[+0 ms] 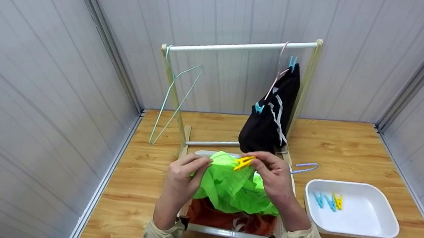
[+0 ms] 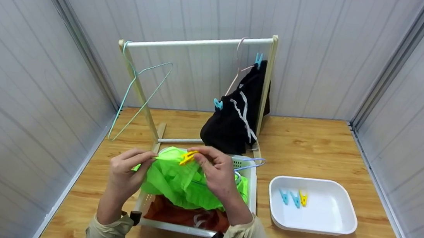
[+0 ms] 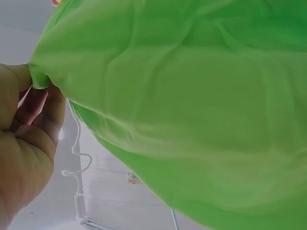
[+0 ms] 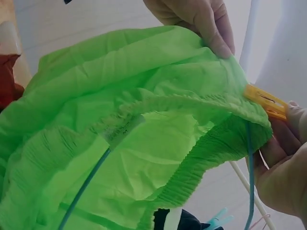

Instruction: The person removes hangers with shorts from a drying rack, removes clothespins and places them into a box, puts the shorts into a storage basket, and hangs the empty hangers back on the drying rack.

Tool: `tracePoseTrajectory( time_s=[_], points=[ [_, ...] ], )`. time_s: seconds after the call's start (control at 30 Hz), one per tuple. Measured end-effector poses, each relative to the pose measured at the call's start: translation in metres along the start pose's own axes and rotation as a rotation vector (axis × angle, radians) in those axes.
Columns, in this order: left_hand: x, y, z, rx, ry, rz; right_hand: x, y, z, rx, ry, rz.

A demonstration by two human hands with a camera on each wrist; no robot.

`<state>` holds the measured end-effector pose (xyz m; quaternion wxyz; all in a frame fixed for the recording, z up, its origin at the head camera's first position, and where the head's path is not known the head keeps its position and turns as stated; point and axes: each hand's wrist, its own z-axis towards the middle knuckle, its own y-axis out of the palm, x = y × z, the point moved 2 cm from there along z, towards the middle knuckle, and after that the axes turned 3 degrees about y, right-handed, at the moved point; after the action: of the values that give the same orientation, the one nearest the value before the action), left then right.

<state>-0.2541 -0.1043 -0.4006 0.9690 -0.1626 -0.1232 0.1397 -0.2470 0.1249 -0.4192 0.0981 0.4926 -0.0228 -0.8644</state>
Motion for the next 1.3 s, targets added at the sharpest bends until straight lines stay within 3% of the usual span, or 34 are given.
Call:
tracePoseTrajectory(
  time_s=[0.23, 0.33, 0.47, 0.6, 0.7, 0.8, 0.97, 1.07, 1.17, 1.3],
  points=[
    [-0.003, 0.002, 0.001, 0.003, -0.007, -0.004, 0.001, 0.000, 0.003, 0.083, -0.069, 0.340],
    [-0.005, 0.002, -0.003, 0.012, -0.010, 0.002, 0.000, -0.001, 0.001, 0.094, -0.070, 0.407],
    [-0.007, 0.000, -0.010, 0.018, -0.026, 0.002, -0.009, -0.008, -0.007, 0.124, -0.123, 0.225],
    [-0.008, -0.001, -0.019, 0.019, -0.044, 0.003, -0.020, -0.030, -0.021, 0.245, -0.232, 0.044],
    [-0.009, -0.003, -0.025, 0.020, -0.057, 0.001, -0.022, -0.054, -0.032, 0.348, -0.280, 0.052],
    [-0.010, -0.005, -0.030, 0.015, -0.076, -0.001, -0.018, -0.081, -0.039, 0.453, -0.261, 0.084],
    [-0.013, -0.010, -0.033, 0.005, -0.102, -0.011, -0.008, -0.126, -0.051, 0.659, -0.147, 0.068],
    [-0.016, -0.011, -0.033, 0.002, -0.120, -0.025, -0.007, -0.150, -0.057, 0.761, -0.001, -0.044],
    [-0.019, -0.013, -0.032, 0.001, -0.150, -0.039, -0.004, -0.175, -0.059, 0.785, 0.214, -0.273],
    [-0.026, -0.016, -0.033, 0.004, -0.192, -0.053, 0.011, -0.212, -0.060, 0.695, 0.479, -0.682]
  ],
)
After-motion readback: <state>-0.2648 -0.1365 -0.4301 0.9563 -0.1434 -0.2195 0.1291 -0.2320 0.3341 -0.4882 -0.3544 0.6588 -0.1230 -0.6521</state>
